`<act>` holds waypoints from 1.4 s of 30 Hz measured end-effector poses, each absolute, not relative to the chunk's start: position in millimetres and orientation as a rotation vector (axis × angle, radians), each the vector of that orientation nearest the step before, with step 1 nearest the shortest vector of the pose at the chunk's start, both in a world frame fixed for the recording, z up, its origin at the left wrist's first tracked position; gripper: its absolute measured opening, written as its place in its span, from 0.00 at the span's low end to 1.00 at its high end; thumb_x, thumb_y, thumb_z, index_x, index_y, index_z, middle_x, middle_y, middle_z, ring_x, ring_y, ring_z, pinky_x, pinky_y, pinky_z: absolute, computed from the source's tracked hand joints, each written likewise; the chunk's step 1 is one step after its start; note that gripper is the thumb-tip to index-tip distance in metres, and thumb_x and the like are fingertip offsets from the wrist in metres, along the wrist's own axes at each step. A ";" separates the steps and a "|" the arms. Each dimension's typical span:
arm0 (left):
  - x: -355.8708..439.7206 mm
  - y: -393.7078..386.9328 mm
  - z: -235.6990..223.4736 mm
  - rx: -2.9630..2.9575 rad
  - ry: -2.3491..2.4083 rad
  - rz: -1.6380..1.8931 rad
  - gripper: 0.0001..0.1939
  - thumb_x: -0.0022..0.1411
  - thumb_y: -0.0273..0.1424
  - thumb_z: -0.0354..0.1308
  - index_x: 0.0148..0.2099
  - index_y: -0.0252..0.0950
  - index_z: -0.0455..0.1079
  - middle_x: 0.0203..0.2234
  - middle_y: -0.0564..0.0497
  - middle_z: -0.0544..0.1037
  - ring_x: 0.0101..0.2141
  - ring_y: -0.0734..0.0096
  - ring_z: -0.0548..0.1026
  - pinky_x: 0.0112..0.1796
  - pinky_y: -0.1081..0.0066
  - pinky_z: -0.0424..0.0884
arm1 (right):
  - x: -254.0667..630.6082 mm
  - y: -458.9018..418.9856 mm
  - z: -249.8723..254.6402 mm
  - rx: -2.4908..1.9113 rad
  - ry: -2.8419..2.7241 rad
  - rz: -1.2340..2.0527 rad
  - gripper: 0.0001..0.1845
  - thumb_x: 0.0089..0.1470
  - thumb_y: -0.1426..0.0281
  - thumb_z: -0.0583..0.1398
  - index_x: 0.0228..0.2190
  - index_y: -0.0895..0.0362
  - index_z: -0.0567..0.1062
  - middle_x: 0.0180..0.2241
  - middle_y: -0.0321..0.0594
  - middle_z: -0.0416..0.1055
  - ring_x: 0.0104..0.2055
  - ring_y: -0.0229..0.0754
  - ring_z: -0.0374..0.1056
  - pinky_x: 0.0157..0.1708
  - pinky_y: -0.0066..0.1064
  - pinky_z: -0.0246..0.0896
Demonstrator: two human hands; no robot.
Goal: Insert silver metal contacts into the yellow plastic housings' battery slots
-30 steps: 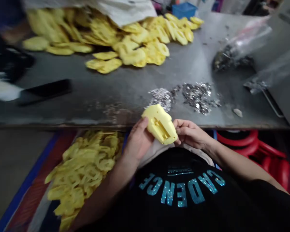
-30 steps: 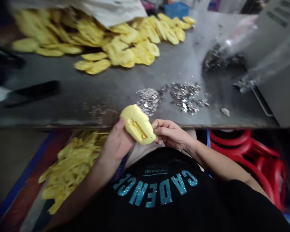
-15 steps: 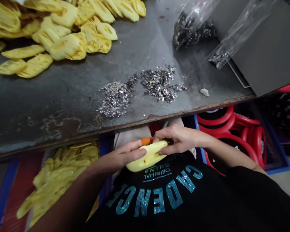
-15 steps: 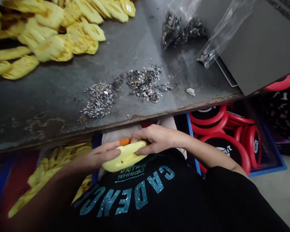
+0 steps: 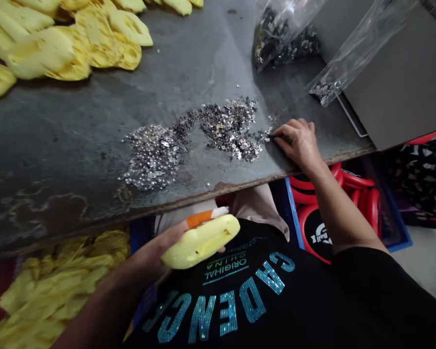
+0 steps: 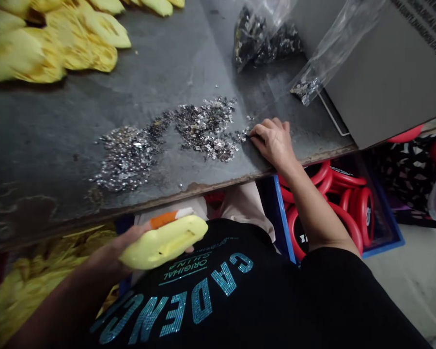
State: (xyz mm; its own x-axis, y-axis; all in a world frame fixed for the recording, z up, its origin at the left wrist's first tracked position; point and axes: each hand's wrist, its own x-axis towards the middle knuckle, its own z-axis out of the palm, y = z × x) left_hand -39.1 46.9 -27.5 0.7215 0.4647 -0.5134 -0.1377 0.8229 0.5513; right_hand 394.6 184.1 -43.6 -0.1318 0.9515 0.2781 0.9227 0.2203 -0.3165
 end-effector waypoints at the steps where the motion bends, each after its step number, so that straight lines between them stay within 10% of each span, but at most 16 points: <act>1: -40.2 47.6 -30.4 0.474 0.697 0.388 0.31 0.83 0.55 0.59 0.75 0.45 0.82 0.65 0.38 0.88 0.59 0.45 0.90 0.58 0.63 0.85 | 392.3 182.6 -41.0 -1.723 -2.093 0.092 0.08 0.71 0.65 0.65 0.42 0.49 0.87 0.48 0.47 0.87 0.56 0.62 0.75 0.62 0.58 0.63; 10: -12.4 45.2 -27.0 0.340 0.549 0.617 0.31 0.80 0.50 0.60 0.69 0.34 0.86 0.63 0.33 0.88 0.61 0.35 0.88 0.61 0.45 0.87 | 373.9 145.1 -5.1 -1.482 -2.227 0.727 0.07 0.67 0.65 0.66 0.36 0.53 0.83 0.35 0.39 0.82 0.37 0.44 0.73 0.43 0.37 0.61; 21: 11.5 46.1 -10.7 0.294 0.613 0.710 0.31 0.84 0.47 0.52 0.66 0.31 0.87 0.58 0.31 0.90 0.46 0.42 0.93 0.37 0.54 0.92 | 374.5 109.6 -27.2 -1.583 -2.053 0.317 0.08 0.70 0.65 0.63 0.40 0.50 0.84 0.39 0.41 0.82 0.44 0.51 0.76 0.52 0.46 0.66; 33: -1.5 37.0 -12.5 0.234 0.651 0.694 0.30 0.82 0.52 0.58 0.70 0.38 0.85 0.66 0.36 0.87 0.63 0.36 0.87 0.57 0.47 0.89 | 368.8 122.9 -35.0 -1.544 -2.177 0.182 0.09 0.73 0.63 0.62 0.42 0.49 0.83 0.41 0.42 0.79 0.47 0.53 0.73 0.55 0.49 0.66; 42: 2.6 46.2 -30.3 0.345 0.750 0.757 0.40 0.78 0.59 0.60 0.72 0.32 0.82 0.59 0.34 0.90 0.52 0.38 0.90 0.42 0.55 0.93 | 395.9 99.1 -42.5 -1.542 -2.102 0.092 0.13 0.78 0.63 0.59 0.47 0.46 0.85 0.48 0.41 0.85 0.52 0.54 0.76 0.61 0.54 0.65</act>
